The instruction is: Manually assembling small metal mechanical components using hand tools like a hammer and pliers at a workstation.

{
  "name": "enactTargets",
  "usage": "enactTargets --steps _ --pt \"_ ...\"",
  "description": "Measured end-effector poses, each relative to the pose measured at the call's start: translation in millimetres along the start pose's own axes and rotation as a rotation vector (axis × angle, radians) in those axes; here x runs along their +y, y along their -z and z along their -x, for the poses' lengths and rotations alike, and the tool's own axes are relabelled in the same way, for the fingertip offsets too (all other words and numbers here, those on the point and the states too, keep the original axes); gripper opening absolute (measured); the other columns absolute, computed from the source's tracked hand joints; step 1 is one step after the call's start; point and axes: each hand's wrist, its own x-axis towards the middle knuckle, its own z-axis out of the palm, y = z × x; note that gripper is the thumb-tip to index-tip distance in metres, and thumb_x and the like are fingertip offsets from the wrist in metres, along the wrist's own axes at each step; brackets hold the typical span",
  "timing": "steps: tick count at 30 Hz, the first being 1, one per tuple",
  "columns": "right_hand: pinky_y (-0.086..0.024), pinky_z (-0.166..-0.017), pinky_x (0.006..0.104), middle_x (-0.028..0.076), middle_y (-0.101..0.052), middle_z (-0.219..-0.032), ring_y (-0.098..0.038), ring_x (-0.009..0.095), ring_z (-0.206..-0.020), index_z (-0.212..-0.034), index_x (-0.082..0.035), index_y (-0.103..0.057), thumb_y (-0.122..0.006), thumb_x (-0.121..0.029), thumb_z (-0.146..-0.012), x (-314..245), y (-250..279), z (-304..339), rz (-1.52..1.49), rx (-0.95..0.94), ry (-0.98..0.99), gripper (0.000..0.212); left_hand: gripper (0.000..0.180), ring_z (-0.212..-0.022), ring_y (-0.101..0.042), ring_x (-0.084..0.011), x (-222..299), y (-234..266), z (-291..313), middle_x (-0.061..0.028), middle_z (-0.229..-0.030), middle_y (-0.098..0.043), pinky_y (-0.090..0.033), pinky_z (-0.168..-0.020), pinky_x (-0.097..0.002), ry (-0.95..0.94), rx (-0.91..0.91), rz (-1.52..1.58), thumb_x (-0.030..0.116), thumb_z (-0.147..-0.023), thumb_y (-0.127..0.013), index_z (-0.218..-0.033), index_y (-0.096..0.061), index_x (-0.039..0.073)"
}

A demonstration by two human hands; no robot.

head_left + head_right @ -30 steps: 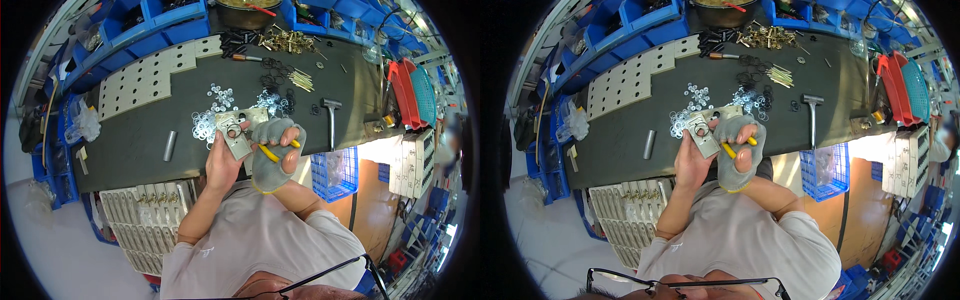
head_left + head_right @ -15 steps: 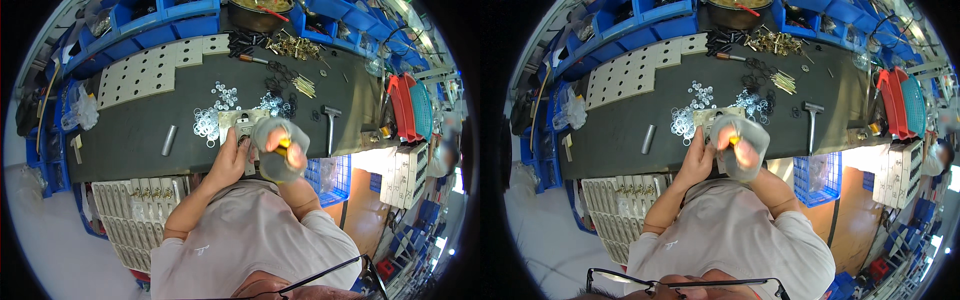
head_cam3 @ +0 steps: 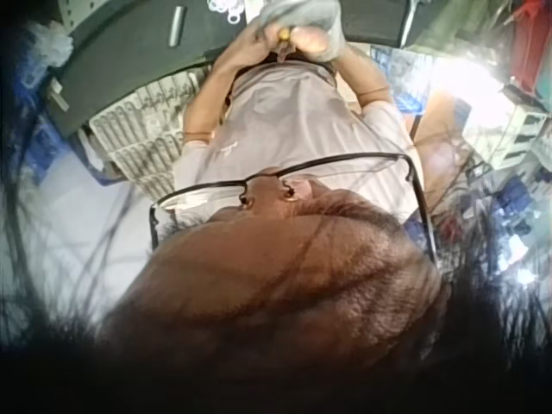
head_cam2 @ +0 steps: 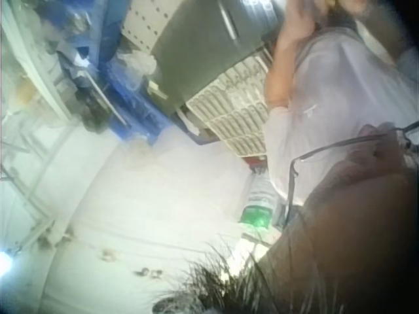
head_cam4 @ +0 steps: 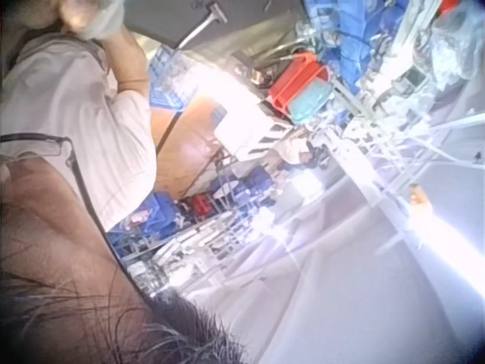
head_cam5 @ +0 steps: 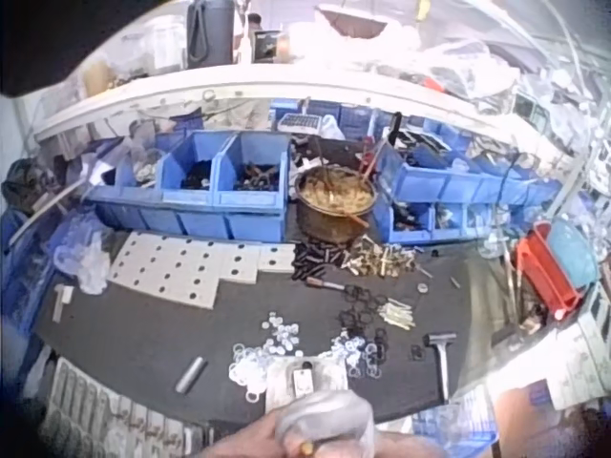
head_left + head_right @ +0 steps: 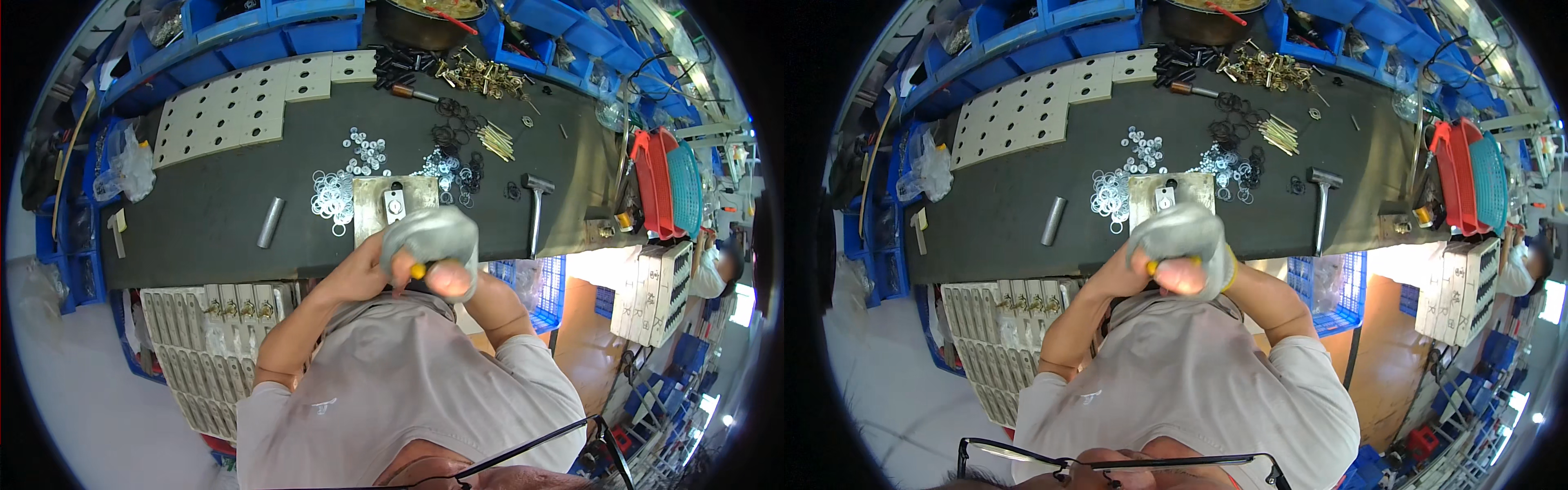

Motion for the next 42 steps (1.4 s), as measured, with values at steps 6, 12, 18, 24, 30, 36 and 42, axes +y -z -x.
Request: enactTargets --steps 6,12,18,24,30,36,42 --pt "-0.055 -0.066 0.0383 0.014 -0.067 -0.095 -0.067 0.028 -0.082 -0.105 -0.001 -0.068 -0.065 -0.056 -0.092 -8 -13 16 0.009 0.260 -0.096 0.056 0.033 -0.084 -0.065 -0.0169 -10 -3 -4 -0.0103 -0.097 -0.066 -0.054 -0.078 -0.0312 -0.084 0.178 -0.035 0.006 -0.101 -0.053 -0.133 -0.052 -0.003" --pt "-0.058 -0.077 0.0429 0.015 -0.060 -0.108 -0.062 0.028 -0.093 -0.124 -0.001 -0.061 -0.071 -0.063 -0.083 -14 -20 33 -0.456 0.562 -0.181 0.075 0.017 -0.056 -0.053 -0.0095 21 -14 -7 -0.0038 -0.079 -0.059 -0.045 -0.050 -0.0270 0.129 0.242 0.277 0.010 -0.107 -0.050 -0.119 -0.055 0.000" --pt "-0.048 -0.073 0.0398 0.011 -0.060 -0.081 -0.060 0.027 -0.080 -0.088 -0.002 -0.067 -0.065 -0.069 -0.086 -18 -11 48 -0.227 0.363 -0.197 0.067 0.017 -0.057 -0.061 -0.0105 17 -25 -12 -0.0059 -0.074 -0.064 -0.048 -0.052 -0.0282 0.096 0.201 -0.004 0.011 -0.103 -0.052 -0.112 -0.055 -0.003" --pt "-0.049 -0.071 0.0295 0.008 -0.065 -0.089 -0.061 0.016 -0.078 -0.105 0.002 -0.070 -0.071 -0.031 -0.091 -55 13 25 0.351 0.374 -0.369 0.036 0.022 -0.058 -0.062 -0.0105 27 8 -16 -0.0056 -0.075 -0.066 -0.050 -0.053 -0.0277 0.317 0.011 -0.110 0.018 -0.103 -0.059 -0.115 -0.060 -0.001" --pt "-0.050 -0.065 0.0312 0.011 -0.069 -0.081 -0.064 0.013 -0.072 -0.105 0.002 -0.071 -0.074 -0.024 -0.094 -10 19 52 0.650 0.138 -0.674 0.029 0.027 -0.060 -0.063 -0.0078 53 44 -29 -0.0032 -0.079 -0.069 -0.050 -0.053 -0.0249 0.444 -0.188 -0.224 0.025 -0.100 -0.070 -0.117 -0.067 0.005" --pt "-0.048 -0.064 0.0359 0.018 -0.066 -0.072 -0.061 0.020 -0.064 -0.099 0.002 -0.073 -0.069 -0.030 -0.099 10 -3 62 0.527 0.457 -0.830 0.032 0.028 -0.060 -0.054 -0.0037 17 68 -44 0.0017 -0.079 -0.062 -0.043 -0.053 -0.0202 0.285 0.221 -0.008 0.025 -0.105 -0.064 -0.121 -0.066 0.002" --pt "-0.048 -0.062 0.0416 0.021 -0.065 -0.071 -0.062 0.032 -0.062 -0.100 0.000 -0.072 -0.068 -0.033 -0.099 19 -4 54 0.617 0.468 -0.872 0.034 0.028 -0.081 -0.061 -0.0069 13 54 -57 -0.0025 -0.091 -0.070 -0.051 -0.076 -0.0250 0.184 0.409 -0.111 0.020 -0.107 -0.060 -0.123 -0.065 -0.003"
